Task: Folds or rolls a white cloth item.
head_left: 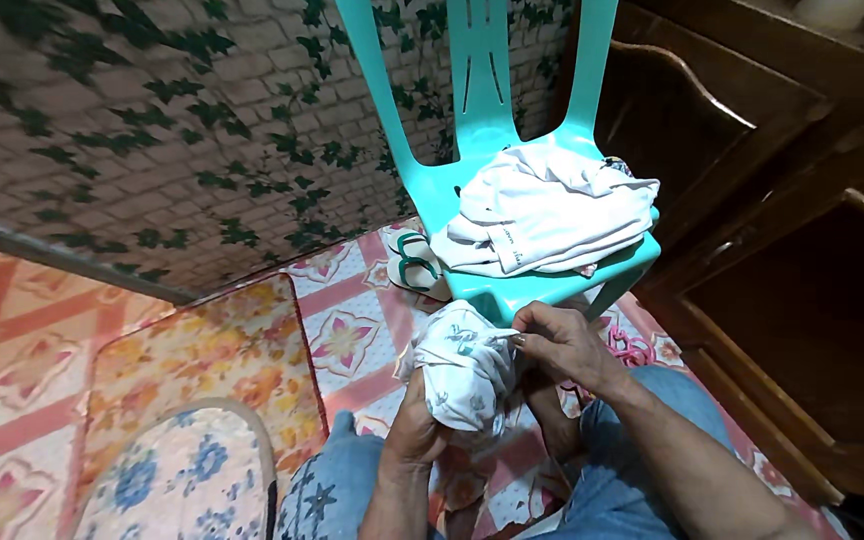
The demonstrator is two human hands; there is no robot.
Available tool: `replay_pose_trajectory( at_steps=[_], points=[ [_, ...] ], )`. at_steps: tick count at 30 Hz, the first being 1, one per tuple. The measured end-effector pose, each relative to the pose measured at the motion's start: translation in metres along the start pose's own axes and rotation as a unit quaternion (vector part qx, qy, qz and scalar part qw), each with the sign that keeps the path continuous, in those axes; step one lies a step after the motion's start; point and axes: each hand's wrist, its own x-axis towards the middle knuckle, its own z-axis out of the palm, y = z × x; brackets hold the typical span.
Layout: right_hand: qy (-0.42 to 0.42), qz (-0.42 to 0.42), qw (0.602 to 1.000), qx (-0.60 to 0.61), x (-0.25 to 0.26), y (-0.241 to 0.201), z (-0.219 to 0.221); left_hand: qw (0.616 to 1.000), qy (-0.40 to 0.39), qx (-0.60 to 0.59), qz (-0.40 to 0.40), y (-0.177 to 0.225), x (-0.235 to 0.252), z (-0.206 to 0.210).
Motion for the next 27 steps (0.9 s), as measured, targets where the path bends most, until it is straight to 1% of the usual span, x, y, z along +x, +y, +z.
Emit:
replay_pose_trajectory(
  at_steps=[4, 7, 11, 14, 16, 20, 24, 27],
  points=[
    [-0.007, -0.013, 1.000, -0.015, -0.001, -0.001, 0.003, 1.000, 0.000, 0.004, 0.005, 0.000, 0.000, 0.000],
    [0.009, -0.011, 1.000, -0.002, 0.000, 0.002, 0.000, 1.000, -0.003, 0.007, 0.008, 0.000, 0.000, -0.001],
    [0.019, -0.016, 0.998, 0.059, -0.001, -0.001, 0.002, 1.000, 0.011, 0.020, 0.000, -0.001, 0.000, 0.000],
    [-0.009, -0.032, 0.992, 0.119, -0.003, -0.004, 0.007, 0.999, 0.024, 0.021, 0.000, -0.003, 0.001, 0.001],
    [-0.026, -0.038, 0.991, 0.129, -0.004, -0.004, 0.012, 0.999, 0.042, 0.012, 0.005, -0.003, 0.002, 0.002],
    [-0.051, -0.026, 0.989, 0.133, -0.005, -0.001, 0.022, 0.997, 0.072, -0.005, 0.007, -0.003, 0.002, 0.006],
    [-0.051, -0.011, 0.988, 0.148, -0.005, -0.001, 0.027, 0.998, 0.065, -0.007, 0.007, -0.006, 0.001, 0.004],
    [-0.054, 0.017, 0.985, 0.162, -0.004, -0.001, 0.026, 0.998, 0.063, -0.007, 0.008, -0.007, 0.000, 0.005]
  ],
)
